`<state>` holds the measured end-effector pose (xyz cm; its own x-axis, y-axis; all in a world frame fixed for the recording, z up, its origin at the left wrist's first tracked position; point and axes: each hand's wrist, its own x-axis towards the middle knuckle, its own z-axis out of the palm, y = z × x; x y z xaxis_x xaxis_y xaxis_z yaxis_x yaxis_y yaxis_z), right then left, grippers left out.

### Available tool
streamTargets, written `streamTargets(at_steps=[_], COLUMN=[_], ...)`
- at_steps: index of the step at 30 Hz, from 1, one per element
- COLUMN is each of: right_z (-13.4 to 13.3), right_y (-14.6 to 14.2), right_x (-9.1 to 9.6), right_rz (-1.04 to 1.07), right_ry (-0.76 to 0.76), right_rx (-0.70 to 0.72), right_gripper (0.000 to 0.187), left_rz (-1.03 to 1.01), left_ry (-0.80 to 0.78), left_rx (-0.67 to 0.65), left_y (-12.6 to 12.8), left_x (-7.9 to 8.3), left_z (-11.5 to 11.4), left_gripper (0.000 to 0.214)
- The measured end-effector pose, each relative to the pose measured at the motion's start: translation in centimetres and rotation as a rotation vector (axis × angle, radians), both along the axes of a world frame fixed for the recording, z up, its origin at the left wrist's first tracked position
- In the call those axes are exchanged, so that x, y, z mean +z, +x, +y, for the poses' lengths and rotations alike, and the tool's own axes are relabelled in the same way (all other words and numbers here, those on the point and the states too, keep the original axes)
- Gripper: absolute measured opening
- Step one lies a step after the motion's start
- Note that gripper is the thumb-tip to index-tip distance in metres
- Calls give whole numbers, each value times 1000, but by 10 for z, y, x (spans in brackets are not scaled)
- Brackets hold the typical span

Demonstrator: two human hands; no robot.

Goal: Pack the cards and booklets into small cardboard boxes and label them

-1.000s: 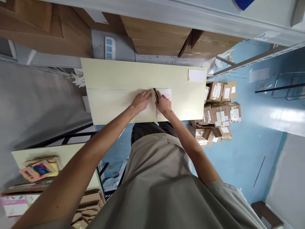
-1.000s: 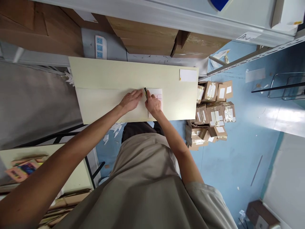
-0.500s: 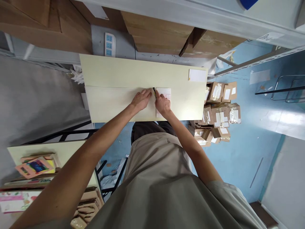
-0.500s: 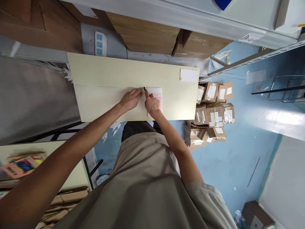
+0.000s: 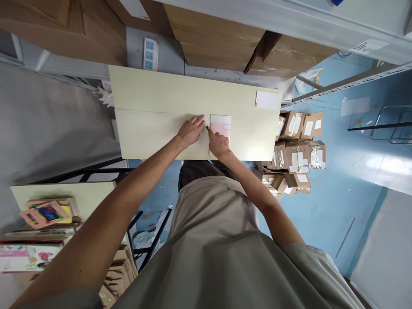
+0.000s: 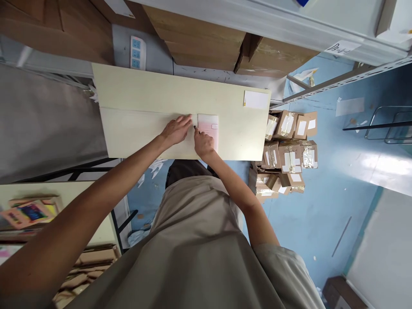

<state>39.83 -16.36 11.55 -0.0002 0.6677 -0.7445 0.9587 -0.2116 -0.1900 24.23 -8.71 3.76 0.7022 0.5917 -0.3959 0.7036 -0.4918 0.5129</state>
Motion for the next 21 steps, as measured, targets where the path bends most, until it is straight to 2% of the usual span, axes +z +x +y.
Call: streamTargets(at_steps=[4, 9, 15, 18, 21], right_z=[-10, -28, -41, -42, -40], right_y=[-2, -2, 7, 18, 36], right_x=[16, 29, 40, 51, 66], right_rz=[-5, 26, 176, 168, 178], right_ry=[-67, -142, -385, -329, -240], right_rx=[89, 199, 393, 360, 290], right_gripper=[66, 50, 41, 42, 47], left_rz=[49, 87, 41, 12, -42], left_ry=[22, 18, 19, 10, 9], left_rx=[-37, -6, 55, 93, 132], left_y=[2, 6, 6, 6, 11], left_x=[-1, -7, -23, -30, -26], left_z=[-1, -4, -12, -16, -19], left_gripper=[73, 75, 73, 73, 71])
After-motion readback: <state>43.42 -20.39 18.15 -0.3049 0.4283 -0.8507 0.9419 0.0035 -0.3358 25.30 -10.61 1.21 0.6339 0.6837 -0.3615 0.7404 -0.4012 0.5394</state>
